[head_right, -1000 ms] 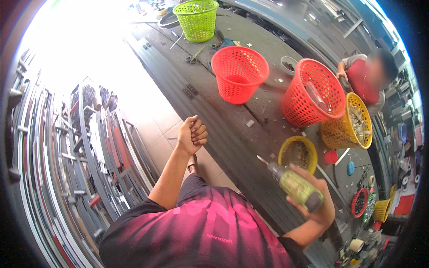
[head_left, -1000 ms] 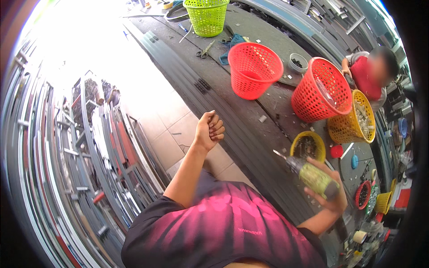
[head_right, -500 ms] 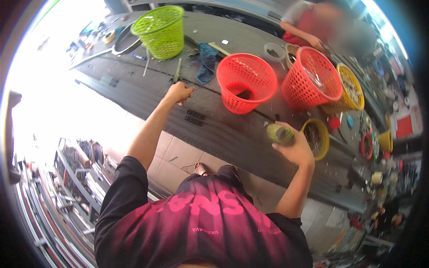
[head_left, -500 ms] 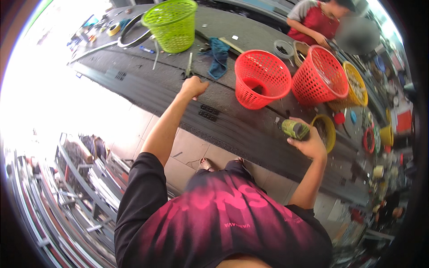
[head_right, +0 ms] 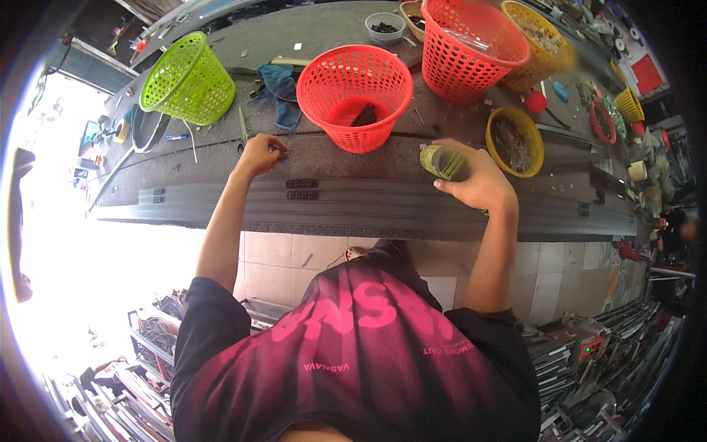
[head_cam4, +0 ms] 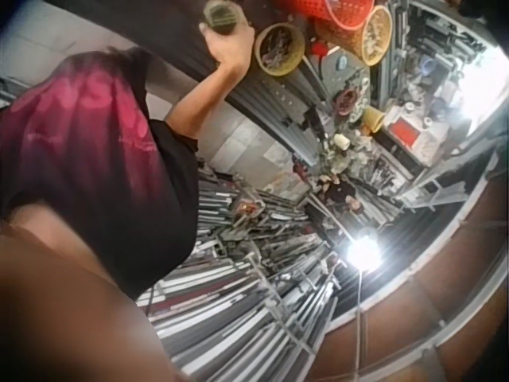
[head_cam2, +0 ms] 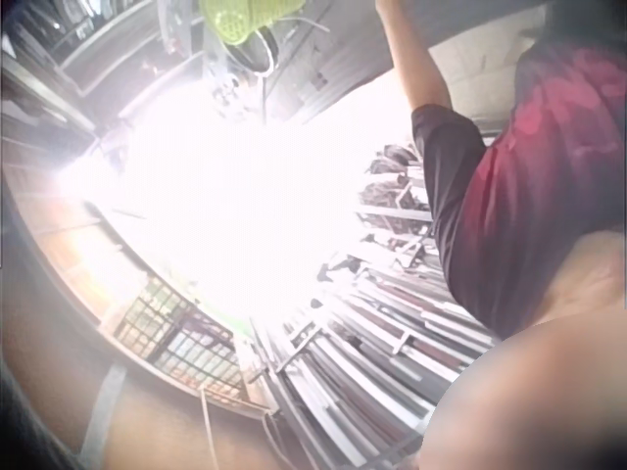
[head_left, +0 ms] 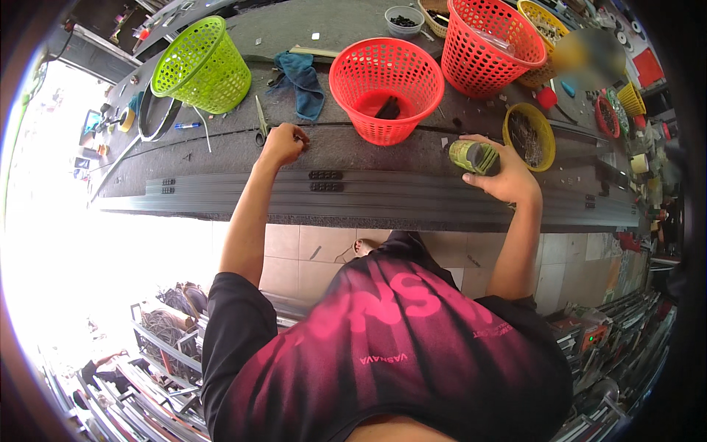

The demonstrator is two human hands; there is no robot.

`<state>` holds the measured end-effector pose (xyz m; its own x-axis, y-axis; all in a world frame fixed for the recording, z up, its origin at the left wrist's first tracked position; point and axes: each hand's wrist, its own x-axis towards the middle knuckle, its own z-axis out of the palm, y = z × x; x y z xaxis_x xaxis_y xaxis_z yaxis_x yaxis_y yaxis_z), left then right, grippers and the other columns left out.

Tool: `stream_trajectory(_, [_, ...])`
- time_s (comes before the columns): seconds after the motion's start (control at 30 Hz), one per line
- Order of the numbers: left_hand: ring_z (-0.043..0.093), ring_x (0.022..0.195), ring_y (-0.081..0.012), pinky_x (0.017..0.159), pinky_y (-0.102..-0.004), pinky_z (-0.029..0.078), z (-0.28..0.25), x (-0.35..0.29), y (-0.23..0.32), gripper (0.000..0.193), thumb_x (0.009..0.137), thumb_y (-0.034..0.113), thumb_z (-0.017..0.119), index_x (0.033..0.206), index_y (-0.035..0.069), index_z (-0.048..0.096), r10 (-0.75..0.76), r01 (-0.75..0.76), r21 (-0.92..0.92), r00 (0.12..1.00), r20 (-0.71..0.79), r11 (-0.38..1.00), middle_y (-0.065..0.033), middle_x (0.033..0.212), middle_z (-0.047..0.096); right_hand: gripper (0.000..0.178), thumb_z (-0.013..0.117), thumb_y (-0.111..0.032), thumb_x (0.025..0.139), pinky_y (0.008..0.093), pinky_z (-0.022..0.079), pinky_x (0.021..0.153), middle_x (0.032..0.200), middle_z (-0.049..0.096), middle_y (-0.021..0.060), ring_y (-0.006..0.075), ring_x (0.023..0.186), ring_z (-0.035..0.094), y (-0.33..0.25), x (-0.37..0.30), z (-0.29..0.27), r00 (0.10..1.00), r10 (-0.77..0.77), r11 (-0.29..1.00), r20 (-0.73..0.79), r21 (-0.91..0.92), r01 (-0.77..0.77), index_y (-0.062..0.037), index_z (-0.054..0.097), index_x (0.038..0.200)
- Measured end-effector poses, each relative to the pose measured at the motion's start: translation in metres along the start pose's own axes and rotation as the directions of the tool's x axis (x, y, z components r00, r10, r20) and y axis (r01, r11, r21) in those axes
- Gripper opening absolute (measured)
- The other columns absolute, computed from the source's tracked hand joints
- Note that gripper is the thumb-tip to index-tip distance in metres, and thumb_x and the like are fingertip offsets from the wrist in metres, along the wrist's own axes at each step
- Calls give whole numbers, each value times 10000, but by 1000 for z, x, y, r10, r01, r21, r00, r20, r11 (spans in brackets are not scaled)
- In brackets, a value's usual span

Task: The person uses a cordless drill to fasten black plastic connectors onto a long metal frame. They repeatedly pick up connectors, align them on the frame, and drive screws to secure them. Another person is visible working nearby on a similar frame.

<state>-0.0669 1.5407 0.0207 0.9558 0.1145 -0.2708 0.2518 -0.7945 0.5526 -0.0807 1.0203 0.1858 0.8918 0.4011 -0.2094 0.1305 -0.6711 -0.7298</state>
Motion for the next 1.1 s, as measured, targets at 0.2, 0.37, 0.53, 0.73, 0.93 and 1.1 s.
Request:
stream_trajectory(0.2, [815,715,-238,661,-404,665,-5,-10,16,291,1047,78,763,1323,46,850,49,-47,47,998,-38,998,-167,1150,893,749,956,-27,867,387,617,1014,1293,829,96,229,1128,767,4,3,-2,1000,-26,999,14,30,26,-171,707,1559])
stream_trajectory(0.37, [801,731,-202,582,-351,617,-8,-26,36,293,1104,95,758,1375,38,661,-22,10,-137,996,-91,991,-144,1180,891,734,954,-34,864,414,588,1130,1351,841,160,305,1267,801,12,3,-12,997,43,994,60,94,-49,-118,704,1549])
stream_trajectory(0.53, [848,817,-206,635,-311,637,-5,-78,49,218,1138,150,779,1223,2,643,-138,19,-652,981,-133,758,-174,1167,889,761,951,-43,879,399,591,1108,1325,842,159,283,1240,801,34,1,-16,997,-66,987,44,153,58,-128,677,1585])
stream_trajectory(0.73, [863,854,-247,687,-338,684,45,-150,86,244,1114,155,817,1252,-43,783,-139,7,-868,988,-72,496,-194,1158,882,802,944,-44,903,379,601,1069,1297,851,175,273,1189,816,39,-17,-7,992,-119,976,38,187,110,-161,649,1639])
stream_trajectory(0.93, [880,939,-303,775,-404,742,76,-157,116,208,1075,96,852,1240,-20,801,116,-55,-987,993,-38,148,-239,1261,853,768,816,76,932,336,623,1045,1251,850,103,173,1109,812,6,-52,14,942,-279,796,189,594,117,-31,607,1663])
stream_trajectory(1.1, [885,941,-338,773,-438,759,71,-139,101,187,1094,77,816,1256,-11,782,230,-47,-995,971,-65,-83,-274,1295,837,814,775,105,925,339,657,995,1205,817,102,178,1093,817,-24,-79,73,965,-260,663,38,733,149,2,540,1698])
